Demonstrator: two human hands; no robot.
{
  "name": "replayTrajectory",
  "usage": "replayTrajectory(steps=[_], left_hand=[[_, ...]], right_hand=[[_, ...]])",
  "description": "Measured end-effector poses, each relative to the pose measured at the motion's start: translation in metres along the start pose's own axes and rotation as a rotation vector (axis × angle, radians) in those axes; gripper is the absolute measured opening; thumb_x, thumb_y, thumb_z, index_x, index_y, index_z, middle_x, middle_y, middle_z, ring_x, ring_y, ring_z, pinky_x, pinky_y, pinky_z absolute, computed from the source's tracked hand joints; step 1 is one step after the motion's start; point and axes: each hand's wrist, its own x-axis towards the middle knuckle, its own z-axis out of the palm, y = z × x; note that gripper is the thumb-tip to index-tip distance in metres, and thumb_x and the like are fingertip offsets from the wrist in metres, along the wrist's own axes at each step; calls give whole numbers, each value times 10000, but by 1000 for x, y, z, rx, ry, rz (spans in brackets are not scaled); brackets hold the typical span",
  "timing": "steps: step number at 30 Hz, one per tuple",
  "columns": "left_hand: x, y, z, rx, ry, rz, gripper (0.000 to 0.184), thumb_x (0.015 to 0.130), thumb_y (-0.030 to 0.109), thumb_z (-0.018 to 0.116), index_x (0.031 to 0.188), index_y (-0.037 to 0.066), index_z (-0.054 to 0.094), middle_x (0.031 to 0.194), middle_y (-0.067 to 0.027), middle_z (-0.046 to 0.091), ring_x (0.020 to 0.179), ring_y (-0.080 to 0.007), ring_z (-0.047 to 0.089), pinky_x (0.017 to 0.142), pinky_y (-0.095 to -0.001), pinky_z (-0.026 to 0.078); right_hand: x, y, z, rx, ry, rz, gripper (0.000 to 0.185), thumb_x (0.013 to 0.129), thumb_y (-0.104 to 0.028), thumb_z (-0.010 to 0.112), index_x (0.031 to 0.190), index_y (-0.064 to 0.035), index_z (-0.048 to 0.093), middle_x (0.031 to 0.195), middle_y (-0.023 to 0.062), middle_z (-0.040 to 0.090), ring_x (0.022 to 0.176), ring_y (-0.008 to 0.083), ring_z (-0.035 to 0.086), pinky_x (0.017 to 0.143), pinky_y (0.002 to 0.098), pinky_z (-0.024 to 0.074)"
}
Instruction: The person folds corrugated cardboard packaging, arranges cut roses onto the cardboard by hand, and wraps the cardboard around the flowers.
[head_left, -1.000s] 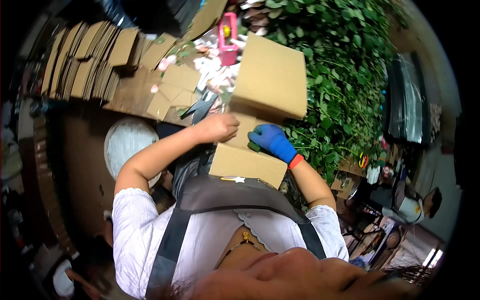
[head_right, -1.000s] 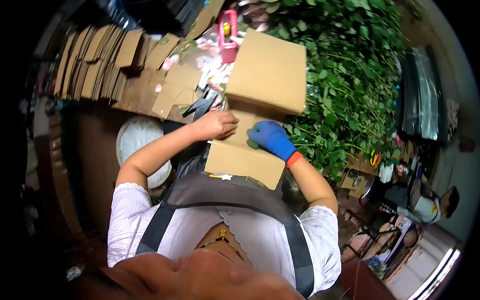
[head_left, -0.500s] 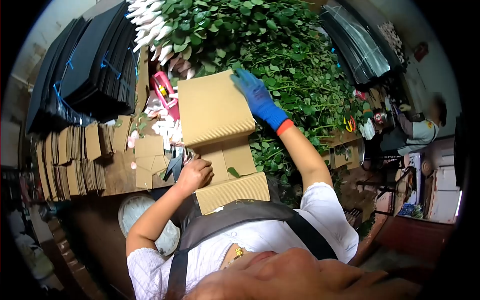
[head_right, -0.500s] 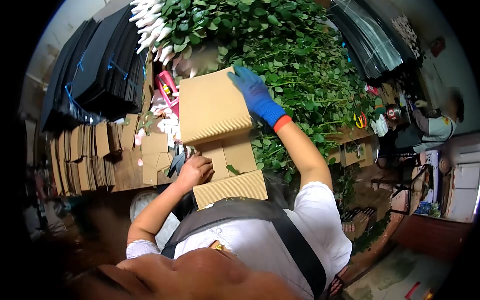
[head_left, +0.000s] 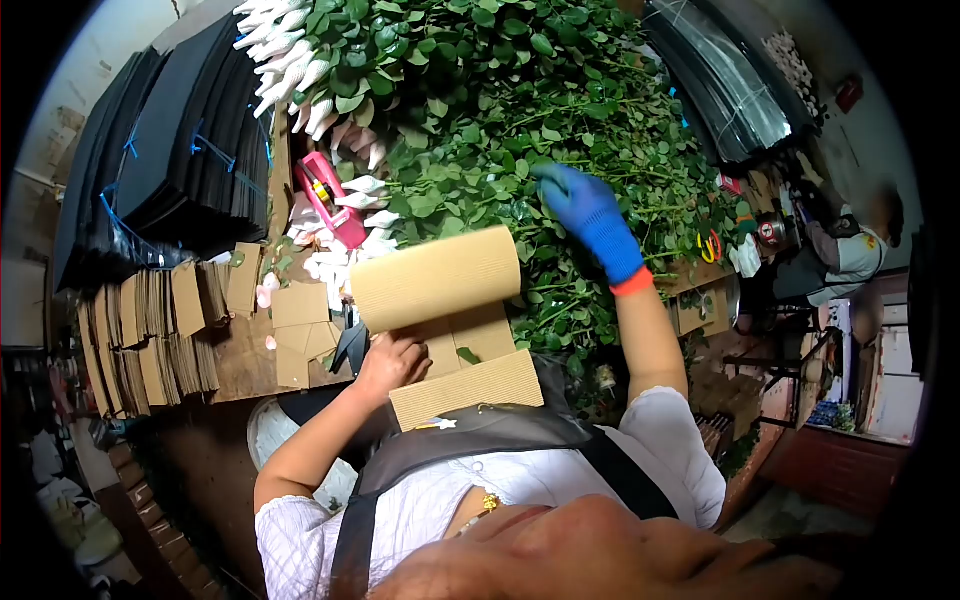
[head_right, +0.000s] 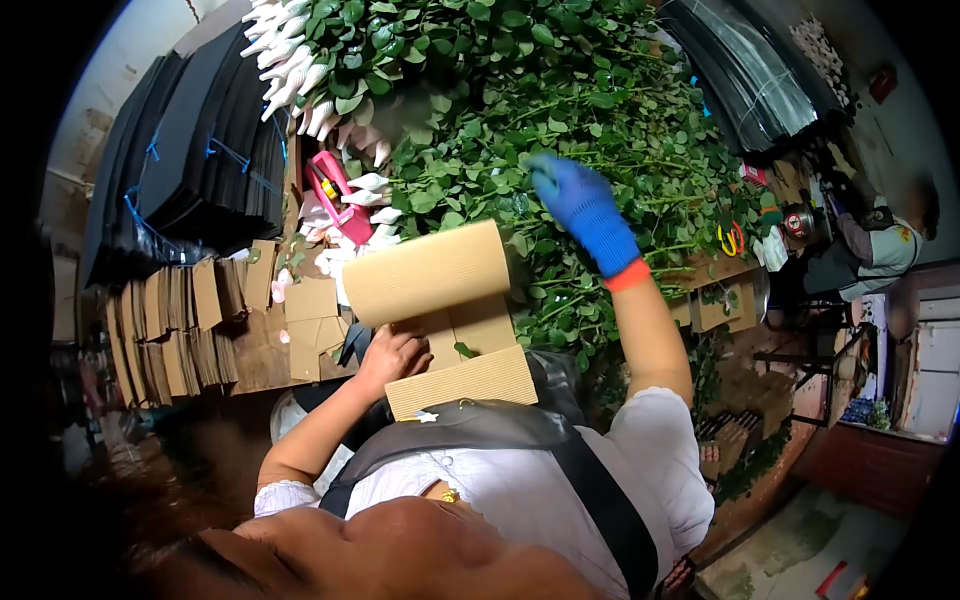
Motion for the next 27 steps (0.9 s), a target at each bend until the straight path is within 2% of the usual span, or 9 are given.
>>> replayTrajectory(steps=[4,7,11,15,17,19,21,23,27], left_hand=[[10,3,-10,-25,62,76,192,785,160,770,924,64,679,1021,-85,667,961,-273,654,1042,-504,431],[9,3,-13,-49,61,87,208,772,150,777,928,54,678,1022,-95,666,972,-278,660,1043,-515,432],[4,4,-10,-106,33,34,269,777,153,785,1004,45,689,1064,-125,673,1055,-311,646,1087,-561,398],[6,1,-18,-163,-18,18,330,798,208,782,1064,34,691,1115,-137,664,1075,-323,636,1104,-545,382],[6,3,-22,-215,-48,-107,598,765,311,825,1252,38,610,1155,-158,661,1135,-380,595,1119,-534,361],[2,8,-23,-286,-31,-268,769,742,395,850,1355,55,533,1173,-163,661,1232,-445,530,1145,-561,318],[-15,-10,-4,-394,-58,-273,974,717,479,857,1443,19,399,1304,-181,636,1373,-453,426,1202,-557,215],[-4,1,-15,-422,-79,-274,1037,701,465,867,1466,-1,346,1298,-171,644,1342,-439,468,1206,-554,210],[-2,1,-14,-272,-58,-92,545,788,380,806,1219,75,670,1213,-154,658,1185,-374,585,1163,-586,269]], right_hand=[[41,68,68,-504,171,-454,242,836,-254,680,1072,-204,700,1152,78,671,1000,316,649,841,450,529],[60,68,71,-491,-102,-185,280,791,-233,715,1069,-207,686,1235,38,637,1054,328,617,896,444,507],[44,-9,-20,-511,629,-451,346,787,-127,725,1120,-216,705,1237,34,646,1022,306,628,921,424,504],[-9,-49,-66,-277,418,-492,411,773,-43,719,1130,-246,720,1188,32,687,1010,277,658,892,393,536],[-45,-45,-74,-66,284,-511,435,765,-23,718,1135,-252,719,1149,30,709,1002,270,673,870,381,550],[-90,-34,-64,-76,45,-407,470,706,20,746,1108,-222,735,1102,26,735,1046,286,678,962,424,501],[-126,-1,-39,-56,-140,-325,441,712,-9,751,1086,-241,733,1109,22,723,1031,281,668,944,431,505],[-154,10,-27,-474,-323,-281,410,750,-63,722,1097,-280,720,1007,11,709,936,259,674,816,365,548],[-168,24,-8,-488,-512,-364,375,772,-213,746,1139,-278,702,1055,43,685,1000,254,655,893,432,518]])
